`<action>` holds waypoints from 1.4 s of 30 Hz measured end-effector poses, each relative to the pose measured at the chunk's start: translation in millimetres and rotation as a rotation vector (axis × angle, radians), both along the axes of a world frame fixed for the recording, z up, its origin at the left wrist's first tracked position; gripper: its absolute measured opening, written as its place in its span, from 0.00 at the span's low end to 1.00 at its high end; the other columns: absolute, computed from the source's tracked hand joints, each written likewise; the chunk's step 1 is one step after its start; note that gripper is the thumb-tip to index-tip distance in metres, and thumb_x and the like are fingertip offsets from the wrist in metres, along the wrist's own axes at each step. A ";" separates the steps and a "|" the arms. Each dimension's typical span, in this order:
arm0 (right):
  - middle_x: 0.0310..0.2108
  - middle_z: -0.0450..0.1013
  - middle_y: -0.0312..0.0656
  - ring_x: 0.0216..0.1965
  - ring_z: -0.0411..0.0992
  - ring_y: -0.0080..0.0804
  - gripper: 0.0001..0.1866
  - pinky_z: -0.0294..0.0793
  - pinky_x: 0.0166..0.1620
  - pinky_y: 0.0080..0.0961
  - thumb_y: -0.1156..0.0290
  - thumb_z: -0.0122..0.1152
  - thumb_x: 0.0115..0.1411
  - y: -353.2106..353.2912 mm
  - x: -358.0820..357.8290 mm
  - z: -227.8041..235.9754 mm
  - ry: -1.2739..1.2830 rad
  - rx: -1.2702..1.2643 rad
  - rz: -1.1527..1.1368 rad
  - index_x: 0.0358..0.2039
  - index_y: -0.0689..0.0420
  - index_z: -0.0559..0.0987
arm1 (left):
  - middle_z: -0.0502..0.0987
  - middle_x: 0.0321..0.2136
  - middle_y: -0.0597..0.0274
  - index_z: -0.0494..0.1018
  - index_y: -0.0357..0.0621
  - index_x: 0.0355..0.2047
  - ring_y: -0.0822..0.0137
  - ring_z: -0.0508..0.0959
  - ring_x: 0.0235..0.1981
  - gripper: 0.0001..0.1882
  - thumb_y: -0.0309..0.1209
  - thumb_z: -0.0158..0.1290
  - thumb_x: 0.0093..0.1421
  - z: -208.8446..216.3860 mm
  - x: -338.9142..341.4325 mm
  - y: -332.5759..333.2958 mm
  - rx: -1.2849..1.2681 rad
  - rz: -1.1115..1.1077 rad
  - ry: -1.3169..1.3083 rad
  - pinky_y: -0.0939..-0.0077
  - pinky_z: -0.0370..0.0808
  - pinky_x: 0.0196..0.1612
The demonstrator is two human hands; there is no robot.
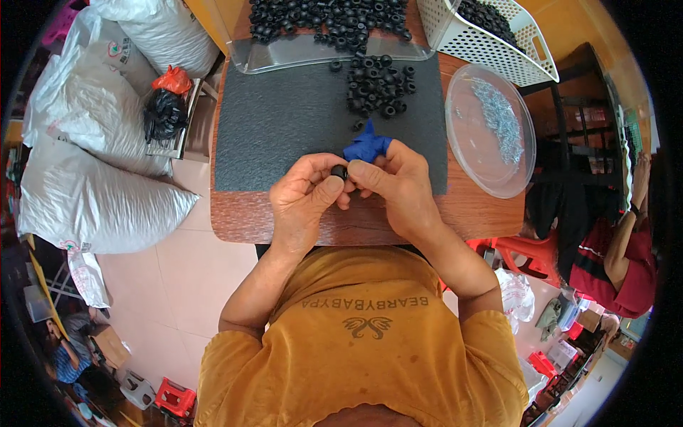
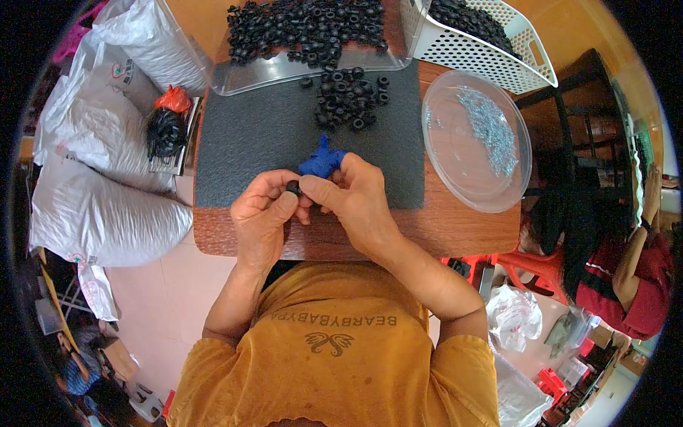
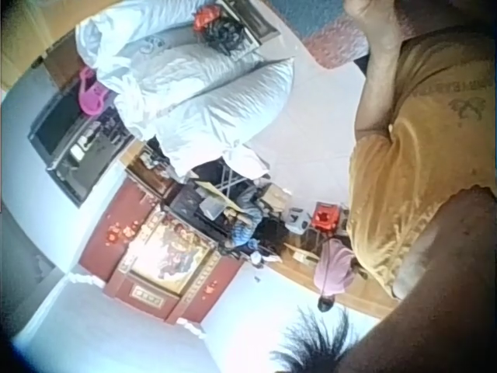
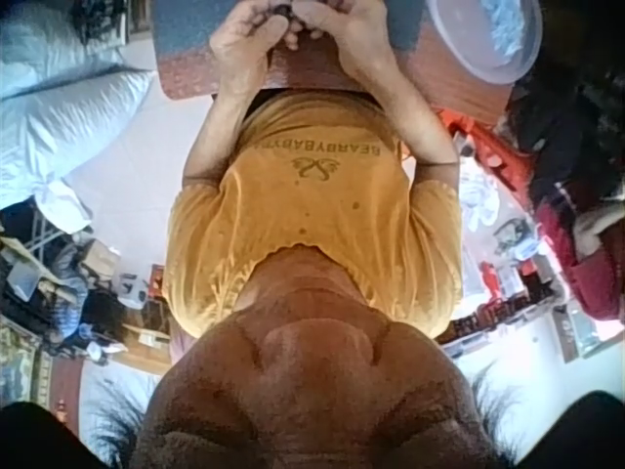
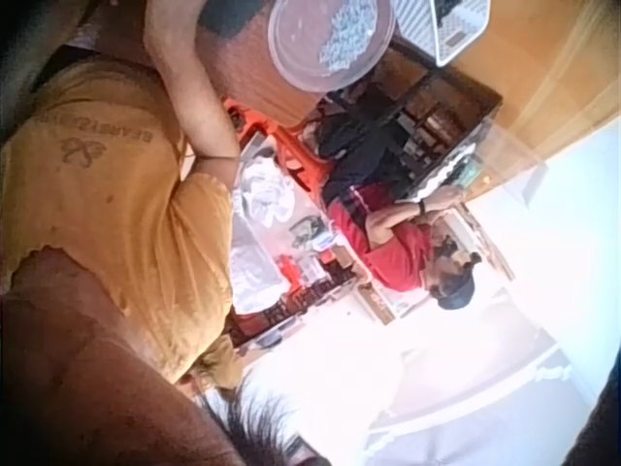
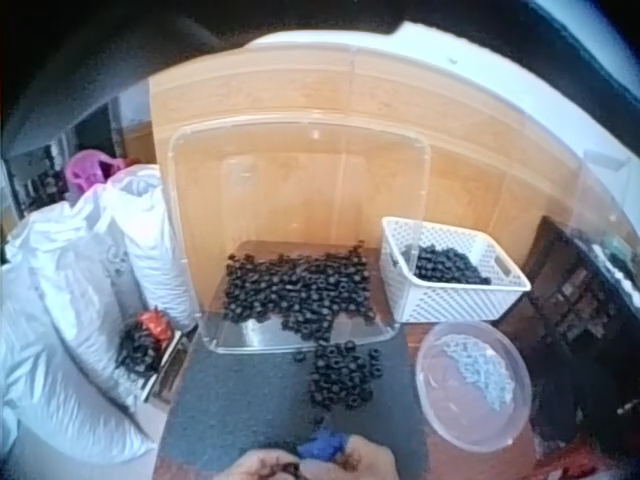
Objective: The person assembles small components by picking up metal pins from a plastic tray and inserting them into black plastic pieces by hand.
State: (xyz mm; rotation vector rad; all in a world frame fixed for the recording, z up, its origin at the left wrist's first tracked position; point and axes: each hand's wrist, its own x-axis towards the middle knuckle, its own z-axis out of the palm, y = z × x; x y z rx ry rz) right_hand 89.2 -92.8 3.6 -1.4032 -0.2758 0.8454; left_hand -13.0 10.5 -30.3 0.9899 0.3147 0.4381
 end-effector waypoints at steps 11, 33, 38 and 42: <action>0.21 0.72 0.38 0.22 0.70 0.19 0.05 0.69 0.24 0.16 0.76 0.59 0.53 -2.4 -15.5 -2.7 -0.086 0.068 -0.034 0.27 0.63 0.71 | 0.74 0.27 0.60 0.69 0.32 0.39 0.75 0.72 0.25 0.11 0.25 0.51 0.58 -1.7 -3.8 0.5 -0.005 -0.078 0.049 0.84 0.71 0.29; 0.24 0.63 0.45 0.30 0.62 0.41 0.05 0.63 0.32 0.32 0.75 0.55 0.41 22.7 50.1 -28.4 -1.863 -0.214 0.303 0.19 0.60 0.69 | 0.74 0.25 0.53 0.69 0.30 0.37 0.69 0.73 0.20 0.09 0.23 0.49 0.58 -2.7 -4.3 13.7 -0.118 0.028 0.027 0.79 0.72 0.24; 0.23 0.65 0.48 0.28 0.64 0.46 0.09 0.64 0.29 0.35 0.76 0.61 0.42 13.6 23.0 -8.5 -1.263 -0.131 0.113 0.21 0.62 0.69 | 0.75 0.26 0.57 0.70 0.33 0.37 0.73 0.73 0.21 0.08 0.26 0.50 0.58 2.0 -1.8 11.9 -0.199 0.079 0.094 0.82 0.71 0.25; 0.23 0.66 0.48 0.25 0.65 0.46 0.11 0.66 0.27 0.35 0.78 0.63 0.41 12.8 4.2 0.3 -1.313 -0.037 0.068 0.25 0.64 0.71 | 0.75 0.27 0.58 0.70 0.33 0.37 0.73 0.73 0.22 0.08 0.25 0.49 0.59 6.4 4.1 6.8 -0.200 0.109 0.069 0.82 0.71 0.25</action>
